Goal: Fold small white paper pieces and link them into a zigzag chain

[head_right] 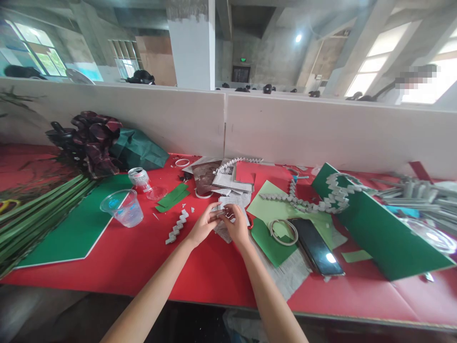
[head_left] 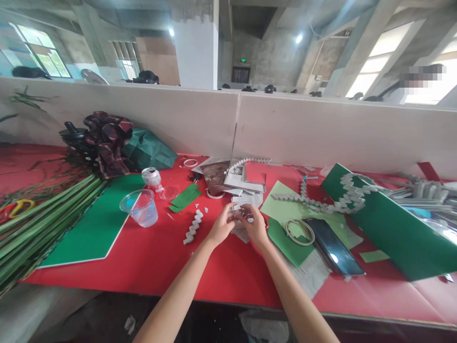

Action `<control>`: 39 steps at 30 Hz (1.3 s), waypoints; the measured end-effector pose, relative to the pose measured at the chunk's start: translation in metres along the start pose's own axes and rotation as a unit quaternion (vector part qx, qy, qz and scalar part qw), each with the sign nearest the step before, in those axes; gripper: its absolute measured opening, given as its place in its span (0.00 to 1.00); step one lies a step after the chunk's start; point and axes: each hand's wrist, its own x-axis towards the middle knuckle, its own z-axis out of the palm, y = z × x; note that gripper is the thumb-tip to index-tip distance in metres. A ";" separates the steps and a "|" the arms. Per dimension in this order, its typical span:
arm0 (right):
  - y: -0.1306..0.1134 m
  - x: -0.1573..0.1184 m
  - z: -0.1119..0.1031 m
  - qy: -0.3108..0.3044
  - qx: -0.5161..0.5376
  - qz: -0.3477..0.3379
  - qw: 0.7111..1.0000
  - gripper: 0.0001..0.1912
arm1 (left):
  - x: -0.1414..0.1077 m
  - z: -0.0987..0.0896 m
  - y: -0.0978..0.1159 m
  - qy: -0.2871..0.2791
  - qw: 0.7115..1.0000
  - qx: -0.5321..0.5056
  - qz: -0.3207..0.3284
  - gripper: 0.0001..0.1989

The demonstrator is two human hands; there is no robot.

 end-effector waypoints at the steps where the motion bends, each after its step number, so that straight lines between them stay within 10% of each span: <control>1: 0.000 0.000 -0.001 -0.007 -0.009 -0.008 1.000 0.09 | 0.000 0.000 0.000 0.001 1.000 -0.001 0.002 0.26; 6: -0.004 0.000 -0.002 -0.034 -0.015 -0.025 0.999 0.07 | 0.003 -0.002 -0.006 0.020 0.999 0.013 0.033 0.24; 13: -0.004 0.002 0.000 -0.047 0.013 -0.018 0.999 0.07 | 0.003 -0.010 -0.006 0.112 0.940 0.291 0.136 0.09; 26: -0.001 -0.002 0.000 -0.063 -0.031 0.015 0.997 0.11 | 0.002 -0.016 -0.005 0.124 0.886 0.433 0.114 0.10; 33: 0.001 0.001 -0.004 -0.005 -0.015 0.038 0.999 0.12 | -0.004 -0.058 0.002 0.338 0.701 0.622 -0.087 0.20; 39: 0.002 0.000 -0.003 -0.006 -0.001 0.041 0.999 0.12 | -0.006 -0.071 0.004 0.312 0.721 0.596 -0.165 0.16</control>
